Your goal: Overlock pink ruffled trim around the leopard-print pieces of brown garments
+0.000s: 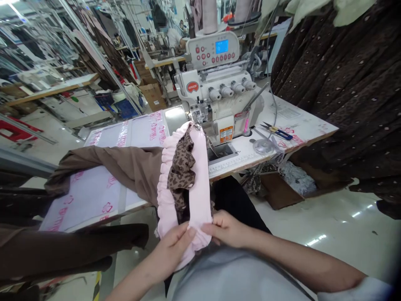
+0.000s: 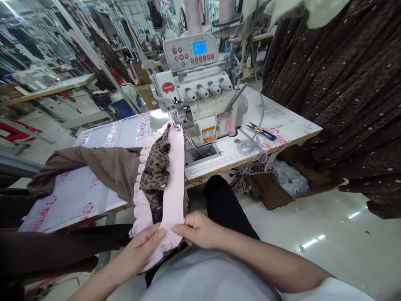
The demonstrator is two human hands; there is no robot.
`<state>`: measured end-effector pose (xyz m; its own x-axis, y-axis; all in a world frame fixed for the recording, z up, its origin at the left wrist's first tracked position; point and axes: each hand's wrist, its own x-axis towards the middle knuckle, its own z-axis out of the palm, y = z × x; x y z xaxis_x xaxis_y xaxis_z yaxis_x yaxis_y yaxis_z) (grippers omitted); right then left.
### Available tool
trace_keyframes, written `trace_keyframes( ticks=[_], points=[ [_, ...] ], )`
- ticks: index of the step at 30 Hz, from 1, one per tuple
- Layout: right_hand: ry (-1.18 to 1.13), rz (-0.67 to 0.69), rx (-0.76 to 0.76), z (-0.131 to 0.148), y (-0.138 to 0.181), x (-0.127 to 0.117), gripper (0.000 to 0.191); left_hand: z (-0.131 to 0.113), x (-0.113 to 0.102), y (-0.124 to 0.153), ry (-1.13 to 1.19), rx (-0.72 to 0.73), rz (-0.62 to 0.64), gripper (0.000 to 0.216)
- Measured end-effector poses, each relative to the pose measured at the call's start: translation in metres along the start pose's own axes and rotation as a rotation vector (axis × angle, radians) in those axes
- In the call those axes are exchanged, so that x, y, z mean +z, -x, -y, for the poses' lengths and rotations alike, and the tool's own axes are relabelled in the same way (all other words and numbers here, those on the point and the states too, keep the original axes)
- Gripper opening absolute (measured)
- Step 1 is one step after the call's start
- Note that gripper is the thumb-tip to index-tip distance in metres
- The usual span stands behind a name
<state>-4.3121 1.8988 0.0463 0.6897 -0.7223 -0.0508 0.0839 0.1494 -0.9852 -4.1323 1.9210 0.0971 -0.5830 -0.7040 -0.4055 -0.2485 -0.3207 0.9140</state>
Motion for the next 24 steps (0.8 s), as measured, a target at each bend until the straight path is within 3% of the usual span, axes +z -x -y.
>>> trace_keyframes(
  ticks=[2, 6, 11, 13, 15, 17, 19, 22, 24],
  points=[
    [-0.035, -0.044, 0.041, 0.003, -0.006, -0.012, 0.049, 0.001, 0.001, -0.003, -0.071, -0.012, -0.036, 0.030],
    [-0.260, -0.048, 0.095, 0.010, -0.030, -0.034, 0.051, -0.003, 0.003, -0.004, -0.221, -0.025, 0.054, 0.035],
    [-0.236, -0.035, 0.031, 0.015, -0.036, -0.030, 0.050, -0.018, -0.007, -0.016, -0.134, -0.100, 0.078, 0.031],
    [-0.161, -0.084, -0.053, 0.023, -0.028, -0.026, 0.047, -0.026, -0.014, -0.033, 0.038, -0.054, -0.043, 0.028],
    [-0.110, -0.109, -0.108, 0.031, -0.018, -0.022, 0.043, -0.033, -0.023, -0.053, 0.111, 0.099, -0.297, 0.028],
    [-0.086, -0.128, -0.120, 0.036, -0.010, -0.019, 0.038, -0.038, -0.035, -0.069, -0.052, 0.239, -0.604, 0.030],
    [-0.061, -0.139, -0.104, 0.036, -0.006, -0.017, 0.036, -0.044, -0.048, -0.075, -0.354, 0.222, -0.800, 0.036],
    [-0.047, -0.139, -0.096, 0.035, -0.009, -0.015, 0.035, -0.052, -0.061, -0.075, -0.653, 0.063, -0.854, 0.043],
    [-0.053, -0.126, -0.093, 0.038, -0.014, -0.015, 0.036, -0.054, -0.061, -0.076, -0.687, 0.074, -0.810, 0.040]
  ],
)
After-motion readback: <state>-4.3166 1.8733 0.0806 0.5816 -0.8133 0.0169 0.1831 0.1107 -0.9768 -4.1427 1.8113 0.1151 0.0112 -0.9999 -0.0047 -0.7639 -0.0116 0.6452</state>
